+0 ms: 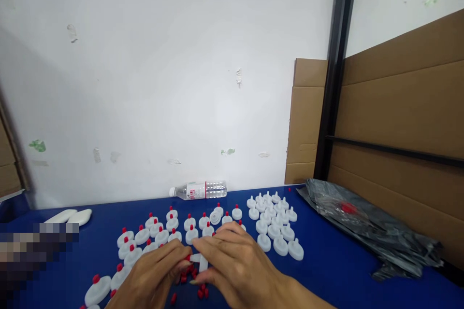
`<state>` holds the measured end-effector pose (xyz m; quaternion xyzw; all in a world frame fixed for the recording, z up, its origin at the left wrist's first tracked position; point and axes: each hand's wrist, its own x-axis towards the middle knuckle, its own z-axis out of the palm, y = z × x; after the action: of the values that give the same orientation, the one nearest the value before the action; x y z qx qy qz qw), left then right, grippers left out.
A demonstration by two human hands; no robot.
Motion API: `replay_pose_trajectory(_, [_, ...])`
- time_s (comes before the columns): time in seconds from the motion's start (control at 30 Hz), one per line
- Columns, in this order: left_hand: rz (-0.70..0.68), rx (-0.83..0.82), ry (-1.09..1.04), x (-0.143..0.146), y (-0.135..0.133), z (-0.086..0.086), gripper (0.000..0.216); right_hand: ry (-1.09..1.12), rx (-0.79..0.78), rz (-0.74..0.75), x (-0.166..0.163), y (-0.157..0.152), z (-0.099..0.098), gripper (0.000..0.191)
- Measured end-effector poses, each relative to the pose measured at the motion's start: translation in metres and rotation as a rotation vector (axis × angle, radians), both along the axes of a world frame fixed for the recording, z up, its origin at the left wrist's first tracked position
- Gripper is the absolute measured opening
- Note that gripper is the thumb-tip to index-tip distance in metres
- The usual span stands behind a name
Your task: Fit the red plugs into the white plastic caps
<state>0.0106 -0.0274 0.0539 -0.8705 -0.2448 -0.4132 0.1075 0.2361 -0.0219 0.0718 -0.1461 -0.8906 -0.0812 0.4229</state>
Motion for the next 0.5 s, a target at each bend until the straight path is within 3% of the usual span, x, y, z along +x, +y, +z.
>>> replay_pose_trajectory(0.17, [0.055,0.070,0.022,0.002,-0.001,0.006,0.027,-0.050,0.064,-0.067,-0.001,-0.005,0.005,0.036])
replay_pose_trajectory(0.3, [0.146,0.140,0.174,-0.002,0.003,0.015,0.024,-0.107,0.050,-0.175,0.003,0.000,0.011,0.026])
replay_pose_trajectory(0.5, [0.287,0.025,0.233,-0.020,0.014,0.013,0.027,-0.014,-0.085,-0.405,0.034,0.031,0.017,0.010])
